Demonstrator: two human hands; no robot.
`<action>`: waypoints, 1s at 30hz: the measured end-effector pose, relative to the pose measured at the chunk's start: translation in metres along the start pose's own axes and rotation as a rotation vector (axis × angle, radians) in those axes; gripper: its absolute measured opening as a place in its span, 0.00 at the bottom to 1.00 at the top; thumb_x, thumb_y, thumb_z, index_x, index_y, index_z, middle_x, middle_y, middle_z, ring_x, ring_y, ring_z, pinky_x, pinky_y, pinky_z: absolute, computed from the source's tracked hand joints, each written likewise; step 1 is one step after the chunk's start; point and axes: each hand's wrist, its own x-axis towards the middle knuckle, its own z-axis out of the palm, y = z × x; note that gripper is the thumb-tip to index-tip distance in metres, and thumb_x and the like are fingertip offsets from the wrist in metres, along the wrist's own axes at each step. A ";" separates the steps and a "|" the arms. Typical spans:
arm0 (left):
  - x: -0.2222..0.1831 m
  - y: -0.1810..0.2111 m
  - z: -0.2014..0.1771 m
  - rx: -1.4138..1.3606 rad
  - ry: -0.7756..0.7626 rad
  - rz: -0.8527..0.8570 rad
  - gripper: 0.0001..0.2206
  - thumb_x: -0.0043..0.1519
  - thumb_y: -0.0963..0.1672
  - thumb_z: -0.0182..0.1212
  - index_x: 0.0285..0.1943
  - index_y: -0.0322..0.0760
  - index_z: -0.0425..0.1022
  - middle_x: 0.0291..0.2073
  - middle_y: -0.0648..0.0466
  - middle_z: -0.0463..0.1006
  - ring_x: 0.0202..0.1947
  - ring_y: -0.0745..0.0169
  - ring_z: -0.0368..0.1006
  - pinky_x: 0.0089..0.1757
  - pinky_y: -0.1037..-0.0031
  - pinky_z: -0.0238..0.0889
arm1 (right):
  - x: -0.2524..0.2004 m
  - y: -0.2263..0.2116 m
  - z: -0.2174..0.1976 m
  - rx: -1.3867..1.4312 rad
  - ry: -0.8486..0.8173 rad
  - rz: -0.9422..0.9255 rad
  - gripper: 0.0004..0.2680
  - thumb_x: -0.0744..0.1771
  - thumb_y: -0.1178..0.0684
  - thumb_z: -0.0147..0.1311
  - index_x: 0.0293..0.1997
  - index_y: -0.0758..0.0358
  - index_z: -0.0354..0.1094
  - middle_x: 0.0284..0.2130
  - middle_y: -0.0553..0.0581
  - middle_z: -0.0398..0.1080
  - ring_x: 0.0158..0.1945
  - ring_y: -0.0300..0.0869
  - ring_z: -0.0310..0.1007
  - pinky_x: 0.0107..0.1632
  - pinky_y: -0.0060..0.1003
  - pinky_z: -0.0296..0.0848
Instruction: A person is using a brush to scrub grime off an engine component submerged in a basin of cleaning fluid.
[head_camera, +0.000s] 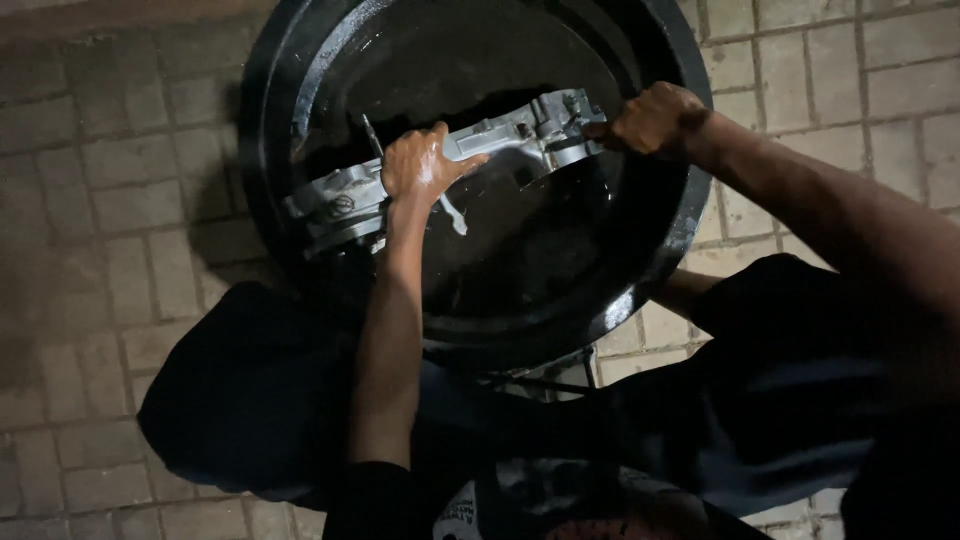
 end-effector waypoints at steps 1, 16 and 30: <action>0.000 0.001 0.000 0.001 -0.002 -0.006 0.42 0.49 0.74 0.59 0.35 0.38 0.80 0.16 0.51 0.76 0.12 0.58 0.70 0.20 0.66 0.65 | -0.002 -0.004 -0.031 0.000 0.001 -0.006 0.09 0.70 0.50 0.43 0.32 0.50 0.68 0.23 0.48 0.75 0.23 0.42 0.75 0.31 0.37 0.73; -0.003 -0.006 0.020 0.116 0.028 0.098 0.47 0.55 0.76 0.42 0.49 0.39 0.81 0.21 0.54 0.81 0.14 0.64 0.72 0.22 0.73 0.64 | -0.008 -0.032 -0.082 0.112 -0.192 0.087 0.19 0.71 0.53 0.39 0.72 0.50 0.47 0.44 0.60 0.71 0.20 0.45 0.78 0.24 0.41 0.81; -0.003 -0.003 0.012 0.233 -0.025 0.049 0.45 0.55 0.77 0.43 0.51 0.45 0.81 0.17 0.56 0.79 0.13 0.66 0.69 0.20 0.74 0.58 | -0.001 -0.014 -0.055 0.119 -0.231 0.010 0.29 0.67 0.56 0.45 0.80 0.32 0.43 0.19 0.51 0.76 0.15 0.40 0.70 0.21 0.35 0.71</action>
